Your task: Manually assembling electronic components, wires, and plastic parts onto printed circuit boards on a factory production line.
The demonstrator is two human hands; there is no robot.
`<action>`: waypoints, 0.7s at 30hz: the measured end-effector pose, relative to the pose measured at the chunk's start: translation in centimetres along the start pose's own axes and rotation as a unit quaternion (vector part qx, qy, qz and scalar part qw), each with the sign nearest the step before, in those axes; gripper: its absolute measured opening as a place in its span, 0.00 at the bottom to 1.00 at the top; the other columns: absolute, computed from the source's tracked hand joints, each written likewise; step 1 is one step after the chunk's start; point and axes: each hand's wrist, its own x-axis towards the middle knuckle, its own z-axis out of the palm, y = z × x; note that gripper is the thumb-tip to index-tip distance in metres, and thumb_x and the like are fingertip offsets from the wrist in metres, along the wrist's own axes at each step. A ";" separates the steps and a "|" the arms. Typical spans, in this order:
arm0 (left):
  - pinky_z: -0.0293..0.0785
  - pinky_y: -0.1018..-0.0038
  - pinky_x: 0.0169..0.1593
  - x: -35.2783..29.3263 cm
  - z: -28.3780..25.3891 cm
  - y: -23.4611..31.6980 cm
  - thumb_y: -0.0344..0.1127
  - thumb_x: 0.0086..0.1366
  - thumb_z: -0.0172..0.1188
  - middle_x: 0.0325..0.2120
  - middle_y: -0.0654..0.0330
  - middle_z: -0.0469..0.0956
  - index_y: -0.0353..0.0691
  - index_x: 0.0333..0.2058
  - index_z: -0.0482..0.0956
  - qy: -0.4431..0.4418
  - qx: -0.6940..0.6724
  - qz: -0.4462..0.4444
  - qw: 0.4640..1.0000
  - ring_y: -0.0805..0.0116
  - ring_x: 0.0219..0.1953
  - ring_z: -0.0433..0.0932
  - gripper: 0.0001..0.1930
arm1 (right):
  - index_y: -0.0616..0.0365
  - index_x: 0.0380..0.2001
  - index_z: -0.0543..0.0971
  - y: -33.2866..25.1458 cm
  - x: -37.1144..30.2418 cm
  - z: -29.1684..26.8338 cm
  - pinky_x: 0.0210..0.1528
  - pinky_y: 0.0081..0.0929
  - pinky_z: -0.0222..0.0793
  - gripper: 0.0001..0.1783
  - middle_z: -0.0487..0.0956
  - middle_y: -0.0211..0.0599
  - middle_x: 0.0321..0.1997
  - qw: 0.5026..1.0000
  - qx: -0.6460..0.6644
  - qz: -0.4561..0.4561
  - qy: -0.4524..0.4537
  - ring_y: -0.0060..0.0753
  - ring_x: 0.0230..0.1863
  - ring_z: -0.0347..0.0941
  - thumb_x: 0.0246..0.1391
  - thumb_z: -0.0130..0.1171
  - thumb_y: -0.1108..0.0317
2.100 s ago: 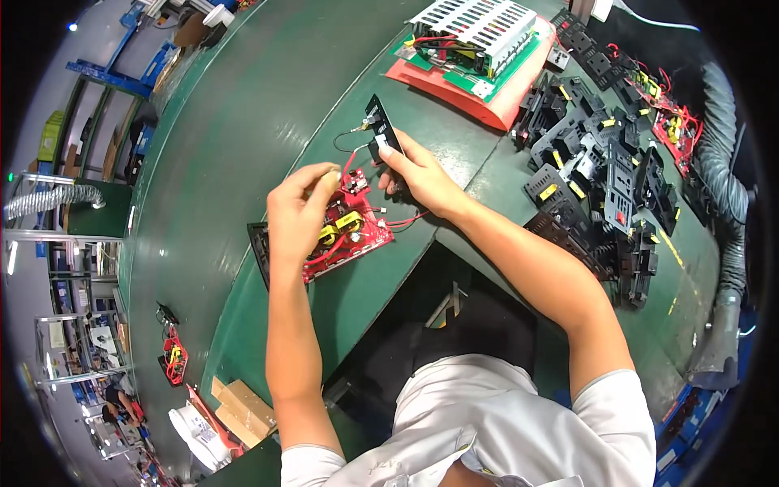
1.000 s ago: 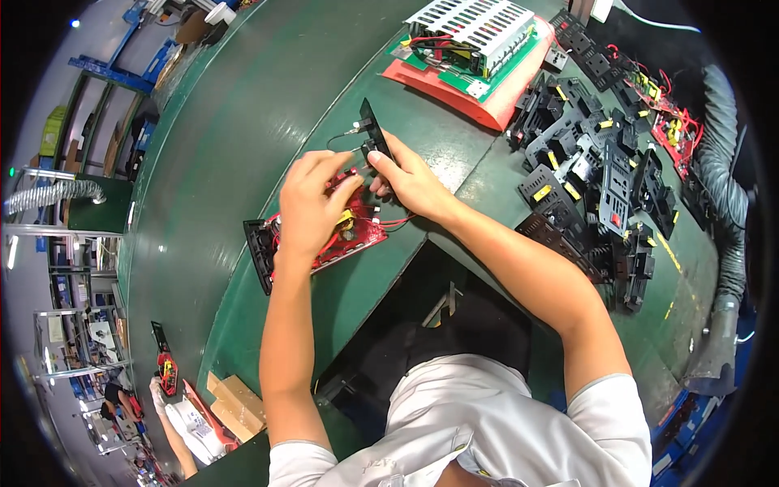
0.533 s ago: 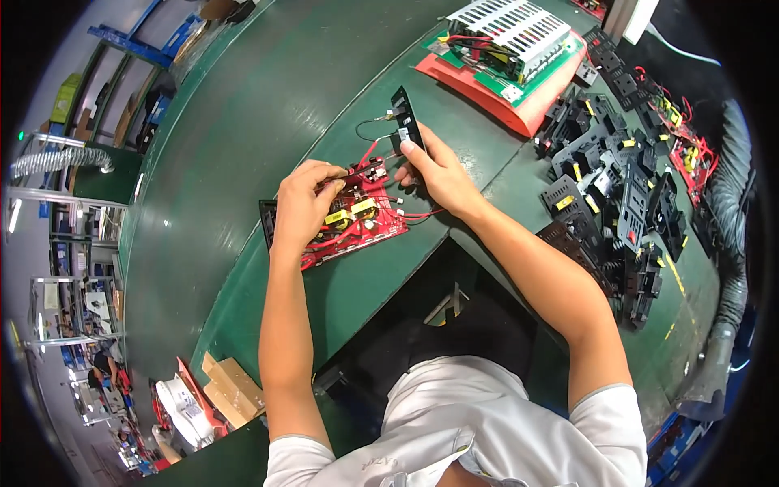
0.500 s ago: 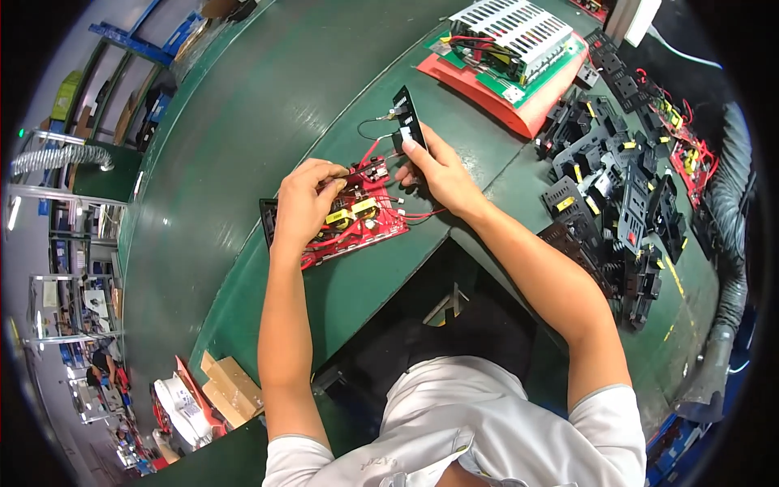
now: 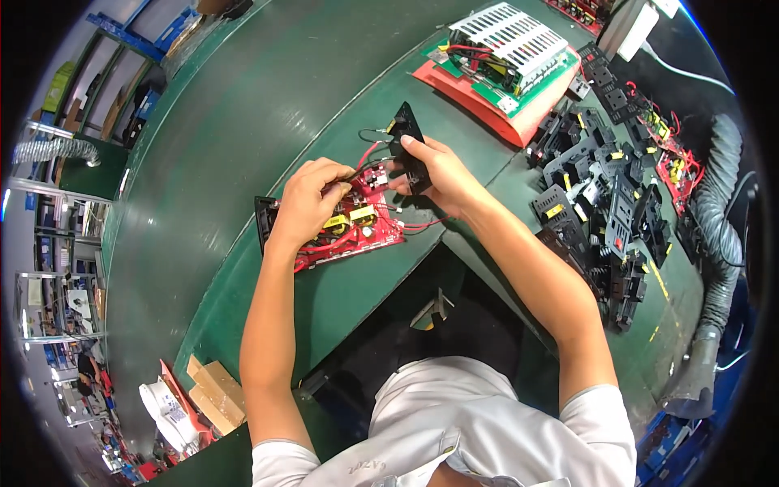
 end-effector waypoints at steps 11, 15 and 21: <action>0.71 0.78 0.37 0.0 0.0 -1.0 0.26 0.58 0.67 0.28 0.68 0.76 0.36 0.36 0.79 -0.023 -0.193 -0.103 0.976 0.78 0.30 0.73 0.08 | 0.65 0.49 0.75 -9.4 1.9 7.1 0.24 0.25 0.75 0.24 0.74 0.35 0.35 0.872 -0.489 0.018 -0.013 0.27 0.28 0.74 0.61 0.57 0.54; 0.72 0.79 0.40 0.2 0.0 -0.8 0.25 0.62 0.62 0.32 0.66 0.78 0.35 0.37 0.77 -0.033 -0.271 -0.148 0.951 0.79 0.33 0.74 0.05 | 0.65 0.42 0.75 -9.1 4.3 6.2 0.25 0.30 0.80 0.19 0.75 0.36 0.34 0.909 -0.411 0.068 -0.012 0.34 0.24 0.76 0.64 0.53 0.56; 0.75 0.74 0.43 -0.1 1.3 -2.7 0.23 0.65 0.56 0.34 0.62 0.79 0.33 0.42 0.71 0.055 -0.278 -0.113 0.952 0.73 0.36 0.78 0.08 | 0.64 0.50 0.70 -5.6 2.4 4.3 0.30 0.30 0.82 0.20 0.75 0.40 0.42 0.963 -0.266 0.027 -0.022 0.35 0.31 0.81 0.68 0.48 0.56</action>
